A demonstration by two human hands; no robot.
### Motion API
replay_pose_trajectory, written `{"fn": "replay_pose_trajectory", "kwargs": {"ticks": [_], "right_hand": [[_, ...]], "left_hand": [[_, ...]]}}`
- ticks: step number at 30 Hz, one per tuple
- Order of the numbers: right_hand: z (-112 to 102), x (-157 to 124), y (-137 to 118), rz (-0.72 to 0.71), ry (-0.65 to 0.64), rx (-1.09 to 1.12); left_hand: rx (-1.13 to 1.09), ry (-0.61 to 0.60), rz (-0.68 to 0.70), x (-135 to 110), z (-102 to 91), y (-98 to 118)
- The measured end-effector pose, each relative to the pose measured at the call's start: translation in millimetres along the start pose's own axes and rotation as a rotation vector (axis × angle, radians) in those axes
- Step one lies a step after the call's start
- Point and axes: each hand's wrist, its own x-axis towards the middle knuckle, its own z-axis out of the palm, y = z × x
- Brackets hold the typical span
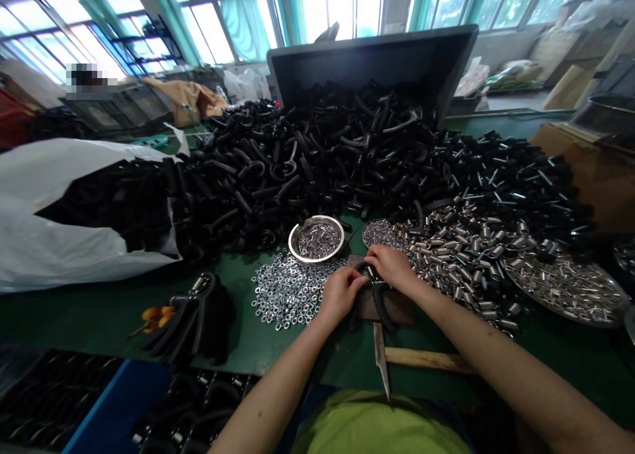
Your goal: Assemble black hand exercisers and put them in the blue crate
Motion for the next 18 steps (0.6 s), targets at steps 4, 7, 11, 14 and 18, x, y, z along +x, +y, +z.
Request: {"fn": "replay_pose_trajectory", "kwargs": {"ticks": [4, 7, 11, 14, 18], "right_hand": [[-1.6, -8.2, -7.7, -0.07, -0.012, -0.13], [-1.8, -11.7, -8.1, -0.064, -0.004, -0.187], [-0.6, -11.5, -7.8, -0.057, -0.002, -0.227], [-3.8, -12.2, -8.8, -0.065, -0.011, -0.236], [-18.6, -29.7, -3.8, -0.085, 0.015, -0.233]], "left_hand": [[0.084, 0.007, 0.04, 1.8, 1.0, 1.8], [0.15, -0.005, 0.058, 2.4, 1.1, 3.5], [0.336, -0.036, 0.211, 2.2, 1.7, 10.6], [0.475, -0.086, 0.314, 1.3, 1.9, 16.4], [0.386, -0.071, 0.291, -7.0, -3.1, 14.4]]}}
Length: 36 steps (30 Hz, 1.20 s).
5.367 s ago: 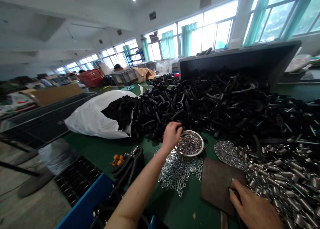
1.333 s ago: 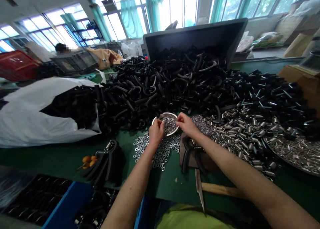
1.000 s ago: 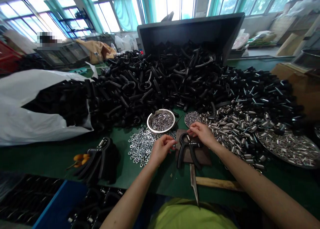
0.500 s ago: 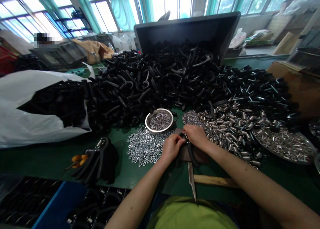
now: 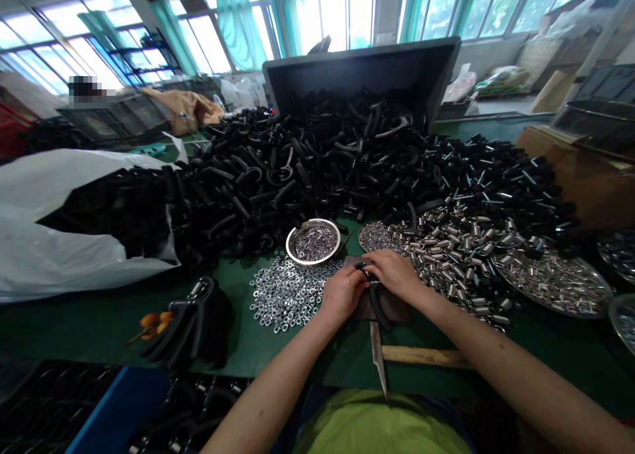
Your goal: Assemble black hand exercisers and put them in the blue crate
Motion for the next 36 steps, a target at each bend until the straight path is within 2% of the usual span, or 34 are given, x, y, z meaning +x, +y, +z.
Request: {"fn": "replay_pose_trajectory", "kwargs": {"ticks": [3, 6, 8, 12, 17, 21, 24, 28, 30, 33, 34, 36], "right_hand": [[-6.8, -25.8, 9.2, 0.012, -0.022, -0.04], [-2.7, -46.2, 12.8, 0.006, -0.138, -0.096], [4.4, -52.2, 10.5, 0.011, -0.169, -0.107], [16.6, -53.5, 3.3, 0.053, -0.134, -0.114], [11.1, -64.3, 0.5, 0.074, -0.097, -0.123], [-1.9, -98.0, -2.3, 0.015, -0.027, -0.085], [1.0, -129.4, -5.3, -0.091, -0.103, -0.019], [7.7, -155.0, -9.6, -0.078, -0.199, 0.026], [-2.8, -159.8, -12.5, -0.084, -0.273, 0.128], [-35.4, -157.9, -16.8, -0.123, -0.359, 0.363], [-46.1, -153.8, -17.4, -0.116, -0.34, 0.434], [-59.8, -138.8, -15.7, -0.065, -0.206, 0.525]], "left_hand": [[-0.085, 0.046, -0.122, -14.1, -3.2, -3.8], [-0.11, -0.006, -0.209, -22.6, -4.4, -3.3], [-0.118, -0.044, -0.189, -22.1, -3.2, -1.0], [-0.126, -0.049, -0.101, -15.5, 2.0, 1.1], [-0.033, -0.049, -0.057, -17.4, 2.4, 0.9], [0.114, -0.089, -0.049, -24.3, -2.3, 8.0], [0.196, -0.134, -0.016, -26.8, -4.0, 12.6], [0.202, -0.149, 0.024, -25.5, -2.1, 10.8], [0.176, -0.143, 0.037, -24.7, -0.1, 7.9], [0.134, -0.131, 0.032, -24.5, 2.0, 4.6], [0.123, -0.133, 0.034, -24.6, 2.2, 4.1], [0.105, -0.136, 0.038, -25.1, 1.9, 4.1]]}}
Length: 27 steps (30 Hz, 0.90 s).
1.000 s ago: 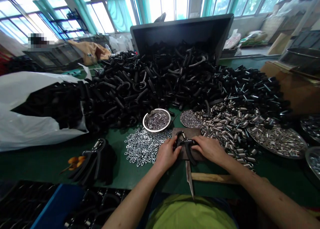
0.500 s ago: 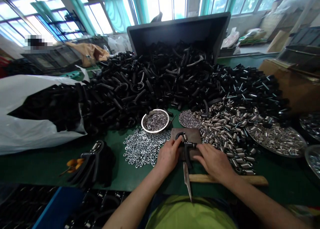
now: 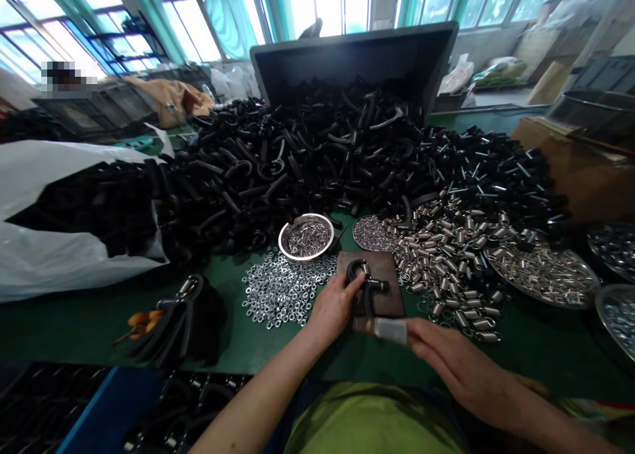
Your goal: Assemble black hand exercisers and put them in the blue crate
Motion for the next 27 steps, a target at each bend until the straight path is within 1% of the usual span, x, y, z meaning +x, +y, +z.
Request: {"fn": "replay_pose_trajectory", "kwargs": {"ticks": [1, 3, 4, 5, 7, 9, 11, 13, 14, 15, 18, 19, 20, 22, 24, 25, 27], "right_hand": [[-4.7, 10.0, 1.6, 0.012, 0.102, 0.008], [-7.5, 35.5, 12.6, 0.052, 0.288, -0.032], [-6.3, 49.2, 20.7, 0.083, 0.336, -0.07], [-4.1, 62.0, 29.3, 0.124, 0.349, -0.108], [1.1, 80.9, 44.2, 0.211, 0.302, -0.158], [4.7, 86.9, 52.0, 0.247, 0.257, -0.166], [6.7, 80.9, 51.5, 0.204, 0.276, -0.154], [8.9, 69.5, 45.9, 0.127, 0.318, -0.163], [10.8, 64.2, 42.6, 0.095, 0.318, -0.183], [13.2, 60.0, 39.6, 0.075, 0.299, -0.214], [21.3, 54.4, 34.2, 0.066, 0.181, -0.298], [23.1, 53.0, 33.4, 0.066, 0.168, -0.305], [24.0, 50.5, 32.9, 0.06, 0.18, -0.304], [23.7, 39.6, 33.2, 0.014, 0.248, -0.306], [22.8, 19.2, 36.6, -0.042, 0.314, -0.342], [23.2, 6.3, 40.2, -0.07, 0.332, -0.375], [27.4, -21.0, 52.1, -0.117, 0.345, -0.463]], "left_hand": [[-0.003, 0.001, 0.001, -0.3, -0.4, 0.4], [0.004, 0.008, 0.001, -0.7, -1.0, 1.7], [0.013, 0.015, -0.001, -1.0, -1.1, 2.4], [0.025, 0.022, -0.003, -1.2, -1.0, 3.0], [0.045, 0.035, -0.006, -1.7, 0.0, 3.5], [0.047, 0.049, -0.016, -2.2, 1.9, 2.9], [0.019, 0.068, -0.026, -2.9, 4.5, 1.2], [-0.025, 0.102, -0.049, -3.7, 7.5, -0.7], [-0.044, 0.12, -0.066, -4.1, 9.0, -1.5], [-0.059, 0.134, -0.082, -4.5, 10.4, -2.1], [-0.078, 0.154, -0.111, -5.2, 13.0, -2.3], [-0.082, 0.157, -0.112, -5.3, 12.9, -2.1], [-0.09, 0.156, -0.108, -5.2, 12.2, -2.1], [-0.127, 0.146, -0.092, -4.8, 8.9, -2.9], [-0.228, 0.144, -0.093, -4.1, 3.7, -4.6], [-0.318, 0.151, -0.116, -3.8, 0.8, -5.4], [-0.606, 0.164, -0.22, -3.3, -4.1, -5.2]]}}
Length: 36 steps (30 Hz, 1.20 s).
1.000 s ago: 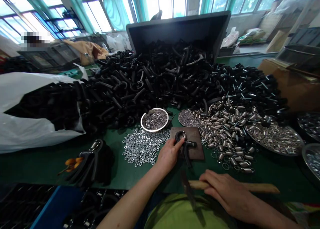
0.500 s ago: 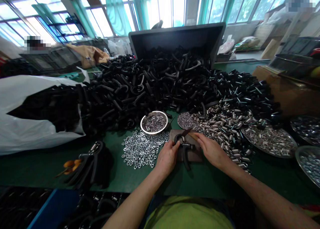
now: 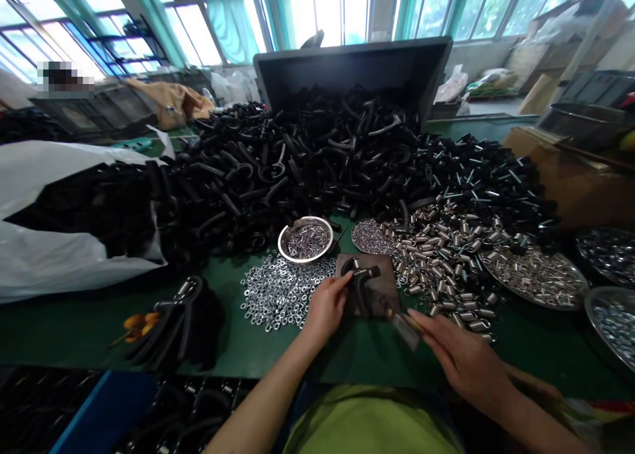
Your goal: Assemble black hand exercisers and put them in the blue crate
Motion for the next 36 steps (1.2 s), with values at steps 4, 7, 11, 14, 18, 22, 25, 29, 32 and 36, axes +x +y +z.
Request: {"fn": "replay_pose_trajectory", "kwargs": {"ticks": [4, 7, 11, 14, 18, 22, 25, 29, 32, 36], "right_hand": [[15.3, -47.2, 17.4, -0.089, -0.031, -0.185], [25.9, -54.5, 22.7, -0.098, -0.039, -0.26], [21.6, -17.4, 23.0, -0.084, -0.001, -0.211], [15.7, 42.6, 29.7, -0.01, -0.026, -0.16], [23.4, 135.5, 50.3, 0.189, -0.15, -0.223], [43.4, 193.4, 68.2, 0.253, -0.2, -0.245], [53.5, 206.3, 73.6, 0.291, -0.23, -0.241], [55.1, 205.0, 75.7, 0.324, -0.214, -0.194], [50.9, 202.2, 77.9, 0.356, -0.161, -0.128], [41.6, 197.3, 82.3, 0.403, -0.086, 0.015]], "left_hand": [[-0.753, -0.013, -0.45, -5.1, 5.6, 12.9], [-1.093, -0.01, -0.694, -15.9, 17.6, 28.0], [-1.143, -0.046, -0.695, -33.7, 25.2, 46.7], [-1.008, -0.119, -0.622, -41.6, 18.2, 55.3], [-0.659, -0.179, -0.369, -20.9, 2.6, 53.2], [-0.047, -0.031, -0.015, 45.9, -0.3, 33.6], [0.359, 0.002, 0.086, 103.9, 9.4, 16.7], [0.427, -0.031, 0.099, 155.1, 28.6, 1.3], [0.42, -0.045, 0.088, 170.2, 38.7, -5.1], [0.365, -0.032, 0.046, 173.8, 41.2, -8.4]]}}
